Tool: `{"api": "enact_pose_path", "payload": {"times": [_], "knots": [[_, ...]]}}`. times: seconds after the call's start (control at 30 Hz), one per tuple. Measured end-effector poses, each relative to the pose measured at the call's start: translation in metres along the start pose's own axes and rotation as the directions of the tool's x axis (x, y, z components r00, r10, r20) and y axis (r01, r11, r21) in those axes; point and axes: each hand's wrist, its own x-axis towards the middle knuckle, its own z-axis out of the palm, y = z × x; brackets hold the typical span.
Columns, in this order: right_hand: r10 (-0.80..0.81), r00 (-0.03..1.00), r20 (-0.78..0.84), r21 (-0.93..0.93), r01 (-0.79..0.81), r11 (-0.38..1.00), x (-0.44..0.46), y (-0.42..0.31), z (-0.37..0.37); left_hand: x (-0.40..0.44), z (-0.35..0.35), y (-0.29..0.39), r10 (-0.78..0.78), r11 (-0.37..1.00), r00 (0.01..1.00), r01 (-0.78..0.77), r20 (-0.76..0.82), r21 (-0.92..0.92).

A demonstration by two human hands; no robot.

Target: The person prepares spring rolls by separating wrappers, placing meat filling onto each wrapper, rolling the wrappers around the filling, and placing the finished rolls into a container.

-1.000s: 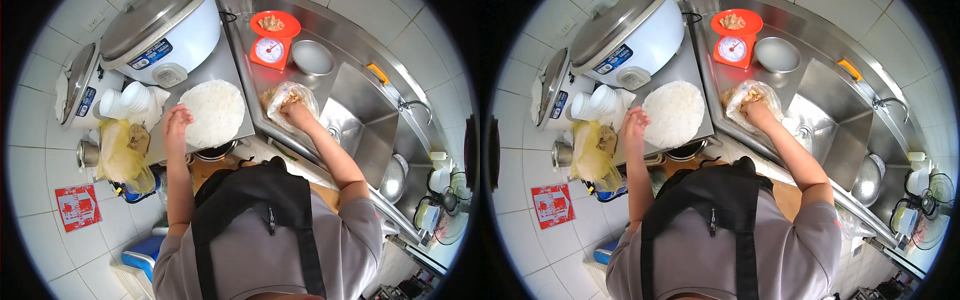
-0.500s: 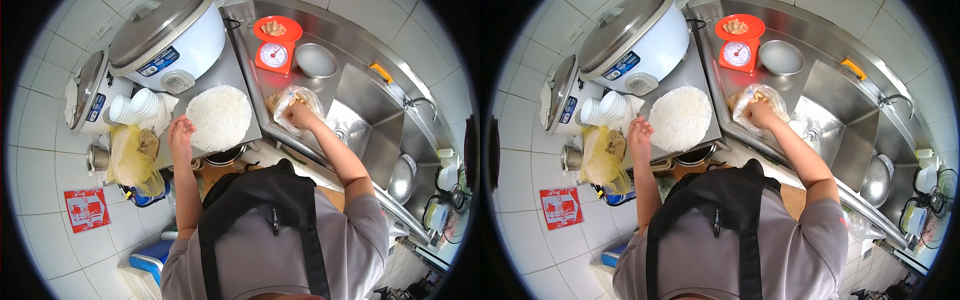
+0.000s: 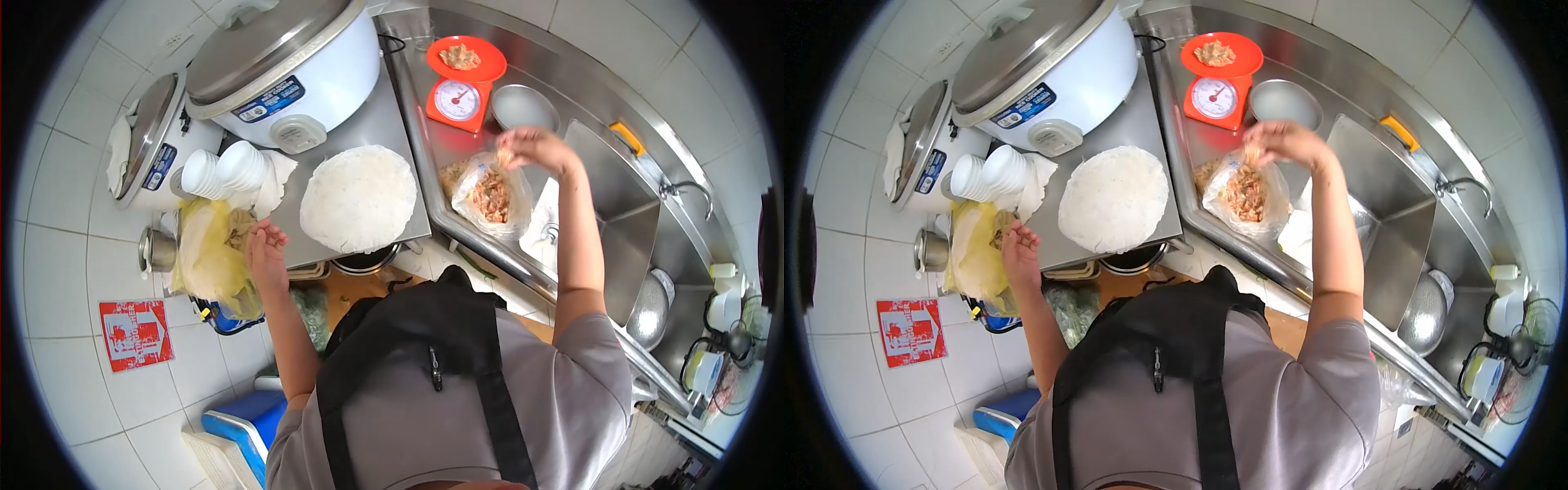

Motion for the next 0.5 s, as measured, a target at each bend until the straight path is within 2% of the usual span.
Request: {"api": "enact_pose_path", "payload": {"times": [0.03, 0.07, 0.1, 0.13, 0.17, 0.2, 0.27, 0.37, 0.4, 0.5], "knots": [[-0.047, 0.995, -0.09, -0.087, 0.039, 0.995, 0.012, -0.022, -0.004, -0.001, -0.002, 0.003, -0.003, 1.0, 1.0, 0.003, -0.009, -0.003], [-0.117, 0.991, -0.07, -0.19, 0.102, 0.976, 0.034, -0.036, -0.019, -0.002, -0.003, 0.005, 0.001, 1.0, 1.0, -0.001, -0.014, -0.005], [-0.243, 0.96, -0.141, -0.26, 0.201, 0.944, 0.06, -0.047, -0.029, -0.003, -0.003, 0.006, 0.004, 1.0, 1.0, -0.004, -0.018, -0.007], [-0.311, 0.933, -0.181, -0.284, 0.253, 0.925, 0.092, -0.054, -0.043, -0.004, -0.003, 0.007, 0.006, 1.0, 1.0, -0.006, -0.021, -0.009], [-0.355, 0.881, -0.312, -0.366, 0.233, 0.901, 0.115, -0.068, -0.041, -0.005, -0.003, 0.008, 0.013, 1.0, 1.0, -0.013, -0.026, -0.004], [-0.419, 0.847, -0.328, -0.356, 0.3, 0.885, 0.147, -0.068, -0.056, -0.007, -0.003, 0.008, 0.019, 1.0, 0.999, -0.019, -0.031, 0.001], [-0.368, 0.848, -0.381, -0.451, 0.177, 0.875, 0.193, -0.073, -0.072, -0.013, -0.002, 0.01, 0.043, 0.999, 0.997, -0.041, -0.056, 0.034], [-0.341, 0.866, -0.366, -0.644, 0.028, 0.764, 0.222, -0.075, -0.073, -0.025, -0.006, 0.012, 0.078, 0.993, 0.991, -0.067, -0.11, 0.101], [-0.306, 0.869, -0.389, -0.651, -0.024, 0.758, 0.224, -0.077, -0.069, -0.028, -0.013, 0.013, 0.079, 0.992, 0.989, -0.065, -0.122, 0.11], [-0.405, 0.83, -0.383, -0.814, -0.096, 0.573, 0.223, -0.078, -0.063, -0.036, -0.037, 0.016, 0.064, 0.996, 0.987, -0.053, -0.144, 0.078]]}}
